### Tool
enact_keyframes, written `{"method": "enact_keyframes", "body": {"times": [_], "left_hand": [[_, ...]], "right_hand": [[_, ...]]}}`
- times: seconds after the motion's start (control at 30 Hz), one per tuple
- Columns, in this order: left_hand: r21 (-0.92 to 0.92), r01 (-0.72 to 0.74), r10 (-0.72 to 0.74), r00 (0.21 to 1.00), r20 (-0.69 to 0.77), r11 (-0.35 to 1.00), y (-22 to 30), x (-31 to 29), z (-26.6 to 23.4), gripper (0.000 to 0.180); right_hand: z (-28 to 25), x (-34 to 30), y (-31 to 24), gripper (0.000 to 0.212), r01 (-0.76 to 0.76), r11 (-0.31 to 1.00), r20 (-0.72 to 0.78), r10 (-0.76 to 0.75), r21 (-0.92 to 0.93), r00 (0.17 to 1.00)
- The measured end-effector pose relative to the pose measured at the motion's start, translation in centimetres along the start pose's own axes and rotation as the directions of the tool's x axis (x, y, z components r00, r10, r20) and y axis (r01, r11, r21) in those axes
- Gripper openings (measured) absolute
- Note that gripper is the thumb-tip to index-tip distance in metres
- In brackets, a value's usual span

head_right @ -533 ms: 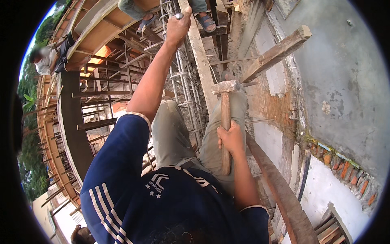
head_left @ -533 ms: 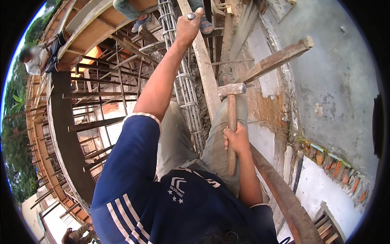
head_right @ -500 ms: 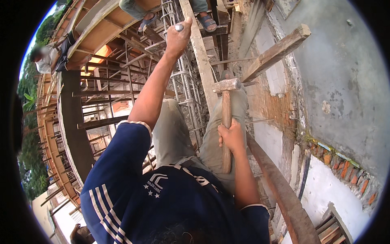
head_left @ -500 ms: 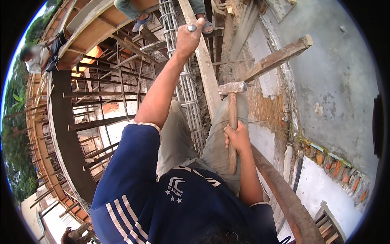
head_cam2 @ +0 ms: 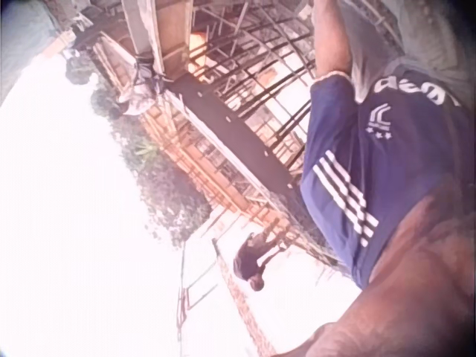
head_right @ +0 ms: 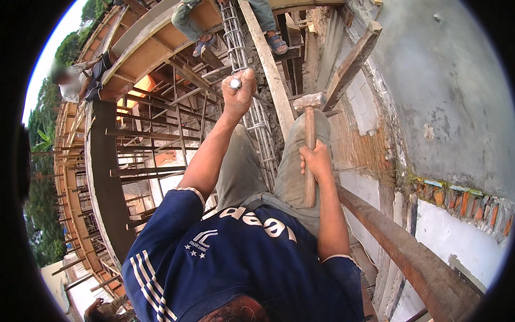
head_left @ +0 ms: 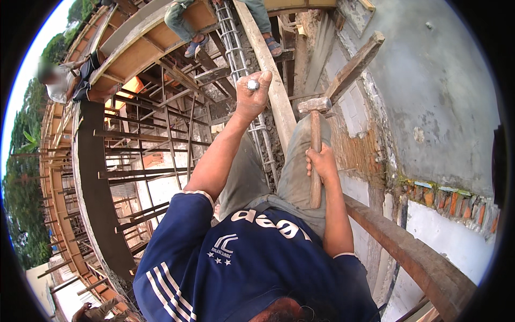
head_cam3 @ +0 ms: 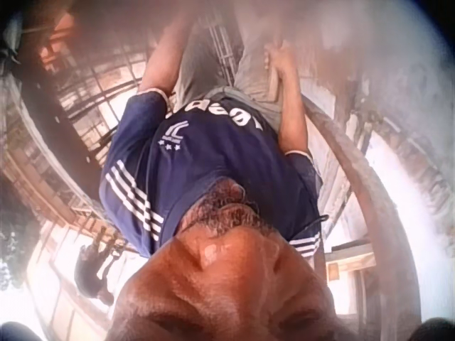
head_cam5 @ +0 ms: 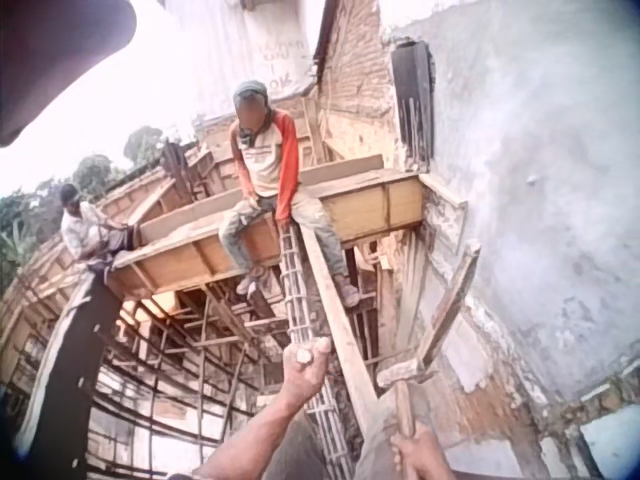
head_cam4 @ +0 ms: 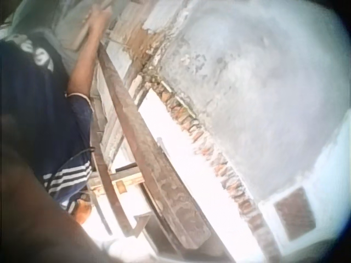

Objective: The person hammers a nail into a wooden support beam. They hold the nail with one hand and strike it with a hammer while sitting on the structure.

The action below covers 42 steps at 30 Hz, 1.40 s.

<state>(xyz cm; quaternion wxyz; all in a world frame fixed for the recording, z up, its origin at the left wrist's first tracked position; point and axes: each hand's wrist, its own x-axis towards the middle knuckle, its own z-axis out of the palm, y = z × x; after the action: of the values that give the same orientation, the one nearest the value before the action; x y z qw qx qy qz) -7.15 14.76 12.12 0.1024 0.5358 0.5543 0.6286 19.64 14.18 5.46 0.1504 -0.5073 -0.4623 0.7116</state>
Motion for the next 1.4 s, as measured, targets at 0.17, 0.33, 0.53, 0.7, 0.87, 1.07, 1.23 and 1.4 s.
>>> {"method": "enact_keyframes", "body": {"times": [0.17,0.33,0.53,0.7,0.87,1.07,1.23,1.4], "left_hand": [[0.084,-0.028,0.037,0.994,-0.106,0.996,-2.0,4.1,-0.4,0.05],[-0.038,0.125,-0.131,0.966,-0.223,0.991,-8.7,3.2,-4.1,0.049],[-0.182,0.259,-0.284,0.95,-0.126,0.949,-2.4,4.5,-2.8,0.047],[-0.151,0.205,-0.22,0.972,-0.087,0.967,-0.5,3.9,-0.1,0.047],[0.185,0.025,-0.008,0.995,-0.096,0.982,-1.6,3.0,1.7,0.046],[0.229,-0.005,0.017,0.999,-0.052,0.974,-2.2,3.8,1.2,0.044],[0.159,0.001,0.004,0.999,-0.032,0.987,-2.0,3.4,1.6,0.044],[0.192,0.063,-0.129,0.927,0.351,0.979,-3.6,2.2,2.2,0.046]], "right_hand": [[-0.3,-0.8,0.1,0.016,0.0,1.0,-0.009,0.0,0.024,1.0],[-0.1,-0.6,0.0,0.02,0.013,0.999,0.023,-0.014,0.035,1.0],[-1.3,-0.5,0.7,0.019,0.023,0.997,0.029,-0.025,0.07,0.999],[-1.0,-1.2,0.8,0.019,0.06,0.997,0.007,-0.061,0.057,0.998],[-0.9,-3.1,0.1,0.018,0.117,0.993,-0.042,-0.116,0.018,0.992],[-1.7,-7.6,-2.7,0.014,0.323,0.946,-0.071,-0.321,0.025,0.944],[-3.4,-11.7,-6.4,0.014,0.547,0.831,-0.09,-0.54,0.097,0.837],[-5.1,-17.3,-13.8,0.013,0.845,0.531,-0.251,-0.812,0.057,0.527]]}}
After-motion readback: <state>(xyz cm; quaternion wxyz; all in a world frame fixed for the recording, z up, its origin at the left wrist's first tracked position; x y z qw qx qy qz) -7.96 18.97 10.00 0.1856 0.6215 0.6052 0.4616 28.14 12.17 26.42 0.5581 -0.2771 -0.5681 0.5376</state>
